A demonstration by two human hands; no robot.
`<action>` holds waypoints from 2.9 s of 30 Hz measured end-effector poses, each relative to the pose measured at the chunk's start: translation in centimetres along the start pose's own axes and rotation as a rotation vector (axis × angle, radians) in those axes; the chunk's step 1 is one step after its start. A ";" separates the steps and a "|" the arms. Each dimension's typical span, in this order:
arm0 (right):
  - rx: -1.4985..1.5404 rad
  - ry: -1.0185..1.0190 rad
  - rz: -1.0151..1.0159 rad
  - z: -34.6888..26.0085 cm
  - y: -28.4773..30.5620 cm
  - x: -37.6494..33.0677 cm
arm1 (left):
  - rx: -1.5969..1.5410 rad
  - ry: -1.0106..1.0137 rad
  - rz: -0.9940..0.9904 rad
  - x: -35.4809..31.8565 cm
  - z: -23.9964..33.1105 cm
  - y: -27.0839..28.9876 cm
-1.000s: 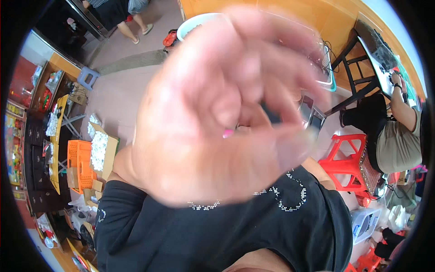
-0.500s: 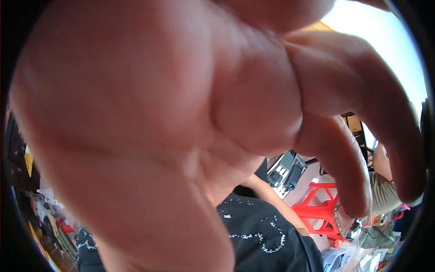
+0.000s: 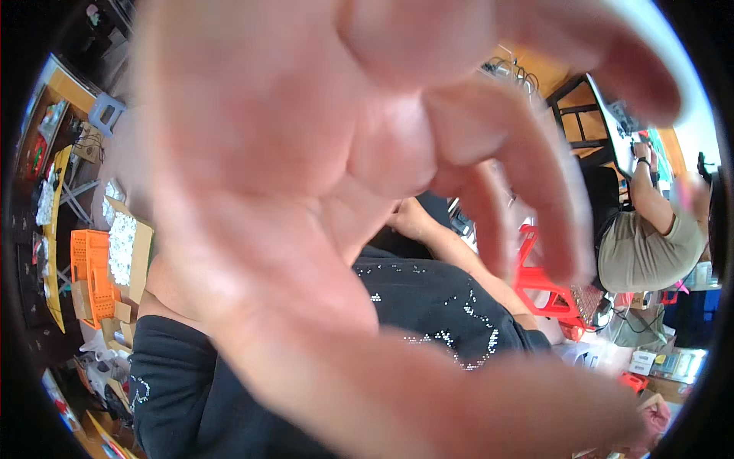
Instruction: The person assembles small hardware parts by picking up black plastic caps and metal pins from a shallow dish and inserting each pin into a cap by hand.
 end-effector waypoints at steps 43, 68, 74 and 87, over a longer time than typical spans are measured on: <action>-0.313 0.189 0.323 -8.3 3.0 8.9 | -0.447 1.001 1.008 -25.1 -17.4 17.1; -1.374 0.119 0.402 -2.3 9.9 15.8 | -0.539 0.894 1.100 -26.4 -18.2 18.0; -1.002 0.163 0.517 -3.2 9.3 14.6 | -0.543 0.892 1.138 -26.7 -18.3 18.2; 0.333 -0.126 0.216 -4.3 4.2 9.8 | -0.843 0.748 1.066 -25.5 -18.0 18.0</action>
Point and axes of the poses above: each hand's wrist, its own x-axis towards the middle knuckle, its own y-axis out of the back of the hand, z = x × y, the point moved 5 cm from there along x, towards the middle knuckle, and after that the axes turned 14 degrees about -x, right-handed, at the moved point
